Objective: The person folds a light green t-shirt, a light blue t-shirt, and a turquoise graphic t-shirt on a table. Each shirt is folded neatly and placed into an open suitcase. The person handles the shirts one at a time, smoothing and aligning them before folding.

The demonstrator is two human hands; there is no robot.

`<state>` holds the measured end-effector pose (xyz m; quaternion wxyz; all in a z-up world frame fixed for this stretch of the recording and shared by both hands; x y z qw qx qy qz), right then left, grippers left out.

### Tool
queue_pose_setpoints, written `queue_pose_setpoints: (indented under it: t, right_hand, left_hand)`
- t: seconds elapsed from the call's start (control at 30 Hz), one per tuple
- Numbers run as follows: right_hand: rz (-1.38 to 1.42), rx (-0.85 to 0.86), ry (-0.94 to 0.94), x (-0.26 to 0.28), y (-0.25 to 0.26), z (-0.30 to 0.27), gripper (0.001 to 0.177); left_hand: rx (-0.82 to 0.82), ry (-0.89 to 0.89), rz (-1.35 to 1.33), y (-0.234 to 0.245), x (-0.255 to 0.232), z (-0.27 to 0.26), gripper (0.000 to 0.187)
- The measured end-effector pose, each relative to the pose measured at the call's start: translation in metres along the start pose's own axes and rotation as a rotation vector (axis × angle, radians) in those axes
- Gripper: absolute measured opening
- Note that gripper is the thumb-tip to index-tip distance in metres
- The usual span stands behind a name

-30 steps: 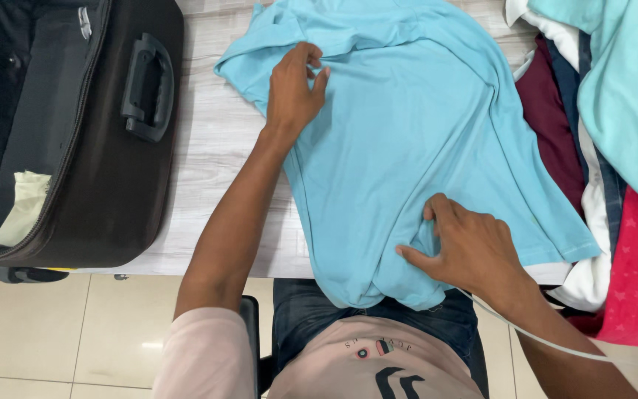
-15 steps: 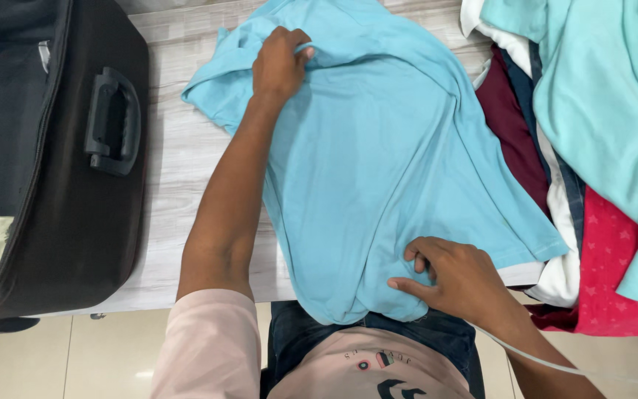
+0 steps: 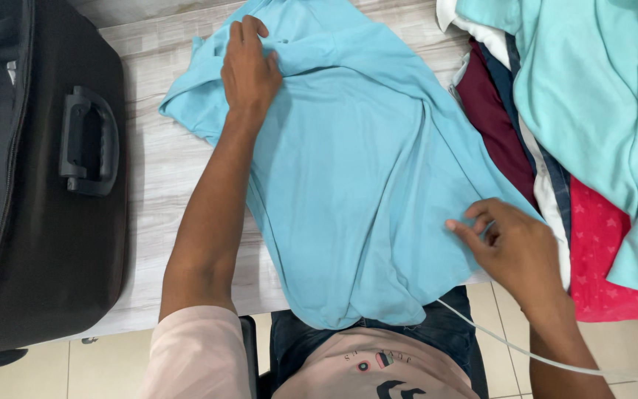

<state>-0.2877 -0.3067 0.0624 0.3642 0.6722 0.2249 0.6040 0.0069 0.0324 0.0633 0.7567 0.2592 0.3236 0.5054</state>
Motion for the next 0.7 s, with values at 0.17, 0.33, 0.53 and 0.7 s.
queue_pose_setpoints:
  t: [0.17,0.33,0.53,0.7]
  right_hand:
    - [-0.099,-0.100,0.007,-0.023,0.015,0.008,0.049]
    - [-0.120,-0.099,-0.023,-0.044,0.011,0.009,0.047]
    - [-0.143,-0.073,-0.058,-0.057,0.013,0.016,0.034]
    - [-0.155,-0.048,-0.133,-0.064,0.012,0.018,0.032]
  left_hand:
    - [0.479,0.222,0.206,-0.023,0.004,-0.012,0.056]
    - [0.496,0.385,0.131,-0.032,0.027,-0.018,0.057]
    - [0.417,0.488,-0.244,-0.050,0.044,-0.017,0.020]
    - [0.416,0.428,-0.178,-0.041,0.042,-0.014,0.019]
Point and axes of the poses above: each hand's wrist, its own z-axis towards the middle knuckle, its own y-axis out of the back of the hand, x = y × z, the point moved 9 cm from there along z, towards the middle knuckle, and after that the axes turned 14 degrees about z, right-handed, at the moved point
